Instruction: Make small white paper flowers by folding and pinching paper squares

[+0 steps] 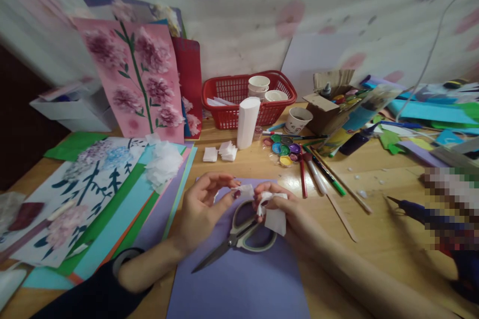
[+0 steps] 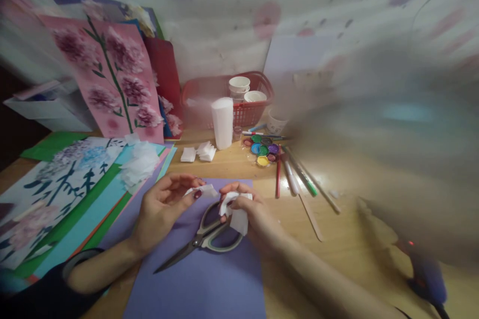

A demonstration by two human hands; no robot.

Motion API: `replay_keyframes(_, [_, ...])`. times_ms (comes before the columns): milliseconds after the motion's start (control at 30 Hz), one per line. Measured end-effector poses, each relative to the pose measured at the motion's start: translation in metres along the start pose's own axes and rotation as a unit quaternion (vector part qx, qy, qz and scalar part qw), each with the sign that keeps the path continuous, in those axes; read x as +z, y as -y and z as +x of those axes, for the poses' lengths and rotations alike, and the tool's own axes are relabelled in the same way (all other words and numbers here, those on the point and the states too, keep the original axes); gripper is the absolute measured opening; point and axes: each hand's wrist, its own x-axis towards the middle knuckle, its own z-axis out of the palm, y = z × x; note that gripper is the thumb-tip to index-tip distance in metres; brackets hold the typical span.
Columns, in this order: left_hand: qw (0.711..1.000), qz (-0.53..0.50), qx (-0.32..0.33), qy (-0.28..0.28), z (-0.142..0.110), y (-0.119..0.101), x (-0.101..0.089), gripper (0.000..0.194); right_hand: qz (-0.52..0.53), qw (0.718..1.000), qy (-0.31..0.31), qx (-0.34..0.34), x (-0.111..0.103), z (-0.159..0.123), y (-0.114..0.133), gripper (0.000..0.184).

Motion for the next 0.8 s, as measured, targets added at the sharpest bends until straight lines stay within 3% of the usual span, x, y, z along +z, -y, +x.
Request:
replay_keyframes(100, [0.997,-0.059,-0.042,-0.009,0.007,0.003,0.000,0.031,0.049,0.997,0.053,-0.024,-0.004,0.003,-0.002,0.007])
replay_keyframes(233, [0.997,-0.046,-0.058,-0.011,0.010,0.006,0.001,0.032,0.087,0.989,0.118,0.005,-0.006,0.004,0.003,0.010])
replay_keyframes(300, [0.997,-0.038,-0.067,-0.006,0.009,0.004,0.002,0.029,0.076,0.988,0.134,0.034,-0.006,0.001,0.005,0.020])
replay_keyframes(400, [0.995,-0.053,-0.079,0.010,0.006,0.000,0.006,0.026,-0.033,0.995,0.091,-0.027,-0.004,-0.006,0.005,0.040])
replay_keyframes(500, [0.994,-0.060,-0.082,0.027,0.003,-0.003,0.009,0.025,-0.204,0.970,0.030,-0.131,0.000,-0.015,0.004,0.034])
replay_keyframes(567, [0.994,-0.050,-0.087,0.040,0.001,-0.005,0.009,0.025,-0.232,0.965,0.019,-0.121,0.004,-0.018,0.005,0.029])
replay_keyframes(667, [0.993,-0.040,-0.094,0.059,0.000,-0.007,0.008,0.025,-0.261,0.961,0.023,-0.094,0.008,-0.021,0.008,0.037])
replay_keyframes(800, [0.993,-0.037,-0.085,0.073,-0.002,-0.009,0.008,0.027,-0.275,0.956,0.039,-0.098,0.008,-0.021,0.008,0.027])
